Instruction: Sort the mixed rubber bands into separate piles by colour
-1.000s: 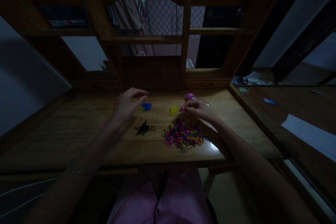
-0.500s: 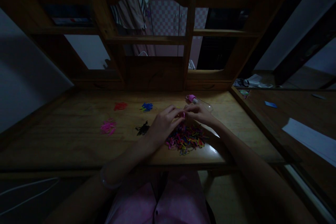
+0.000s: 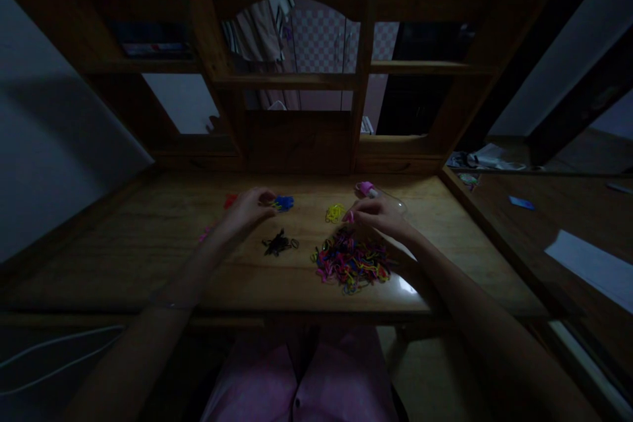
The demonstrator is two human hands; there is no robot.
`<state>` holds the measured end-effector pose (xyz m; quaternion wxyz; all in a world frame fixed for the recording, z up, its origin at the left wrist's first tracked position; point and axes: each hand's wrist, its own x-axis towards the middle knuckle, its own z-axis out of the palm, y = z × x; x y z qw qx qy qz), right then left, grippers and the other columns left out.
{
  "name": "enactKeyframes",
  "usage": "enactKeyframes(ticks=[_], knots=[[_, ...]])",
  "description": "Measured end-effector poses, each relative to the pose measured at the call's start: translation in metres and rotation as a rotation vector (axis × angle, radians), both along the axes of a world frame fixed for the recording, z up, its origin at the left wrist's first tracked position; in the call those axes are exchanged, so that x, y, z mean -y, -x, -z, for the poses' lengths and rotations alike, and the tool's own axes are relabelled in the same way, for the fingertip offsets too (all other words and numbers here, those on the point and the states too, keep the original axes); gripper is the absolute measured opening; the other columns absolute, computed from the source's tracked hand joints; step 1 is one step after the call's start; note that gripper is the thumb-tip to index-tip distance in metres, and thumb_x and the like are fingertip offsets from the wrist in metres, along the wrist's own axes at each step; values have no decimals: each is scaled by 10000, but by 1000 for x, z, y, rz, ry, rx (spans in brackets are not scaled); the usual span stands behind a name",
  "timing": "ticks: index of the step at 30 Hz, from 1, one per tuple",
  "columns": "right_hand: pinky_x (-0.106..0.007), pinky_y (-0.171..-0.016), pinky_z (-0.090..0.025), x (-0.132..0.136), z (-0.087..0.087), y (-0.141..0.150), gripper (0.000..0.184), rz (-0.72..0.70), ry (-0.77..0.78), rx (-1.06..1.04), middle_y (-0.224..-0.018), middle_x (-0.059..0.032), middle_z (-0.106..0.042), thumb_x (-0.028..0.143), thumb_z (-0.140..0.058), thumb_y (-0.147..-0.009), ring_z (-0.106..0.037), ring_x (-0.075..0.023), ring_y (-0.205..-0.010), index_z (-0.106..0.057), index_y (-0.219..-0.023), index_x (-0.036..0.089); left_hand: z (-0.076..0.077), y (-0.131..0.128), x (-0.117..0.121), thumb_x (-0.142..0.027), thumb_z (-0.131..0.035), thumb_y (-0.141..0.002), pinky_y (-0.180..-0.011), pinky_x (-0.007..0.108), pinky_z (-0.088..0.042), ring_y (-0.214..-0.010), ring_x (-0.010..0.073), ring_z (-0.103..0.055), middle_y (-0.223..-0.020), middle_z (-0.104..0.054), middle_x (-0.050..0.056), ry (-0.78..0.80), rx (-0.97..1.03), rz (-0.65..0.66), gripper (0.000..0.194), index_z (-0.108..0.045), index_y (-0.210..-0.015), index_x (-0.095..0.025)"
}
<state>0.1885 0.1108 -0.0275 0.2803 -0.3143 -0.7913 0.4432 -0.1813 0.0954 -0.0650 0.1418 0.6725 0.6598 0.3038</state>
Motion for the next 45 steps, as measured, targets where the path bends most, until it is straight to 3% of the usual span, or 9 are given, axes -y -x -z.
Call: enactKeyframes(ticks=[5, 10, 17, 29, 36, 45], knots=[[-336, -753, -500, -1, 1, -1, 231, 24, -6, 19, -878, -80, -722, 358, -600, -831, -650, -203, -814, -746, -829, 178, 7, -4, 1, -326, -712, -707, -747, 333, -491, -859, 235, -655, -939, -716, 79, -24, -6, 18, 275, -703, -940, -180], [-343, -766, -511, -3, 3, -2, 242, 18, 25, -7, -858, -73, -711, 381, -605, -826, -656, -208, -830, -722, -798, 172, 1, -9, 2, -320, -679, -740, -717, 323, -456, -810, 230, -647, -837, -715, 60, -21, -35, 33, 171, -712, -844, -188], [-343, -767, -508, 0, -2, -1, 221, 24, -1, 9, -855, -81, -710, 343, -603, -837, -641, -195, -800, -741, -813, 171, -7, -10, 9, -392, -659, -766, -704, 308, -443, -810, 224, -622, -849, -698, 68, -23, -92, 48, 211, -688, -805, -187], [-328, -746, -498, -1, 0, 0, 223, 34, -9, -1, -832, -71, -710, 347, -606, -822, -635, -186, -777, -736, -793, 168, -15, -7, 16, -290, -664, -730, -654, 267, -465, -751, 174, -643, -831, -708, 34, -18, 103, 72, 263, -689, -971, -186], [-340, -745, -496, -2, 1, 0, 228, 24, -11, 0, -856, -82, -715, 349, -602, -834, -641, -197, -787, -743, -827, 171, -22, -8, 20, -327, -641, -745, -598, 280, -454, -693, 194, -652, -758, -720, 42, 25, 80, 6, 197, -722, -857, -187], [-353, -759, -517, 2, -3, 0, 223, 28, 35, 9, -878, -83, -713, 355, -607, -822, -645, -208, -818, -741, -823, 176, -23, -6, 17, -330, -638, -741, -728, 299, -481, -867, 237, -669, -899, -743, 55, 47, -4, 85, 238, -747, -915, -211]])
